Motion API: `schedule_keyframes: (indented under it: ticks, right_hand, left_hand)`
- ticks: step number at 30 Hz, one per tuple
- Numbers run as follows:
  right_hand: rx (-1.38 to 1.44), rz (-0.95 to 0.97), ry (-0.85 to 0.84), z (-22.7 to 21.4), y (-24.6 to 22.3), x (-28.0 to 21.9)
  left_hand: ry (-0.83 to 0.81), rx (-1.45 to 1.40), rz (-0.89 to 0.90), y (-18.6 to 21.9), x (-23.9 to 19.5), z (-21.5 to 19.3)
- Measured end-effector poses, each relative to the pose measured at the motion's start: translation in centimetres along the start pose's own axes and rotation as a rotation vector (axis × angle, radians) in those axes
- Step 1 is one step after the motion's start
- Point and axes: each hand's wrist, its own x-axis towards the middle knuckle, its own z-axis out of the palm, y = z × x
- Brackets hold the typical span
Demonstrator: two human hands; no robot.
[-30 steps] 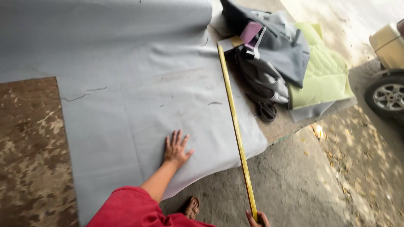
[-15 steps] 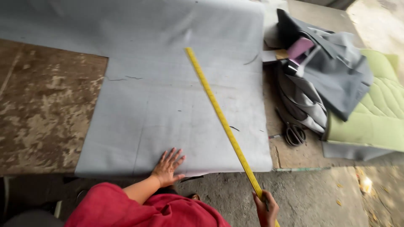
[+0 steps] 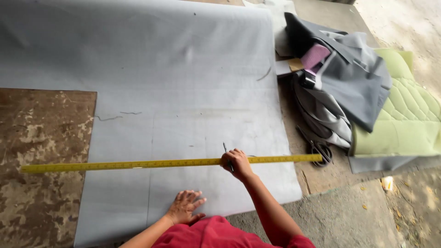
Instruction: Measuring fabric with a ruler and pen, then cutting it into specific shapes using scissors on a workshop table.
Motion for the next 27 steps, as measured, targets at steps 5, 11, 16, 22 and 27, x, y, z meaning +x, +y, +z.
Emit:
schedule_keyframes:
  ticks: [5,11,16,22,27]
  right_hand:
    - [-0.056,-0.042,0.093,3.6,9.0,6.4]
    - [-0.226,0.176,0.365,3.9,15.8,2.8]
    - [-0.439,0.460,0.391,2.6,19.5,0.9]
    - [-0.434,0.505,0.392,0.8,20.5,2.4]
    - [-0.365,0.790,0.137,-0.2,17.9,4.7]
  left_hand:
    - [0.372,-0.001,-0.111,-7.0,3.3,-3.1]
    - [0.584,0.299,-1.111,-18.1,2.5,-9.6]
    - [0.720,0.244,-1.174,-27.3,2.8,-10.8]
    - [0.921,0.015,-0.822,-27.3,7.5,-15.3]
    - [0.625,0.101,-1.260,-19.0,5.8,-12.9]
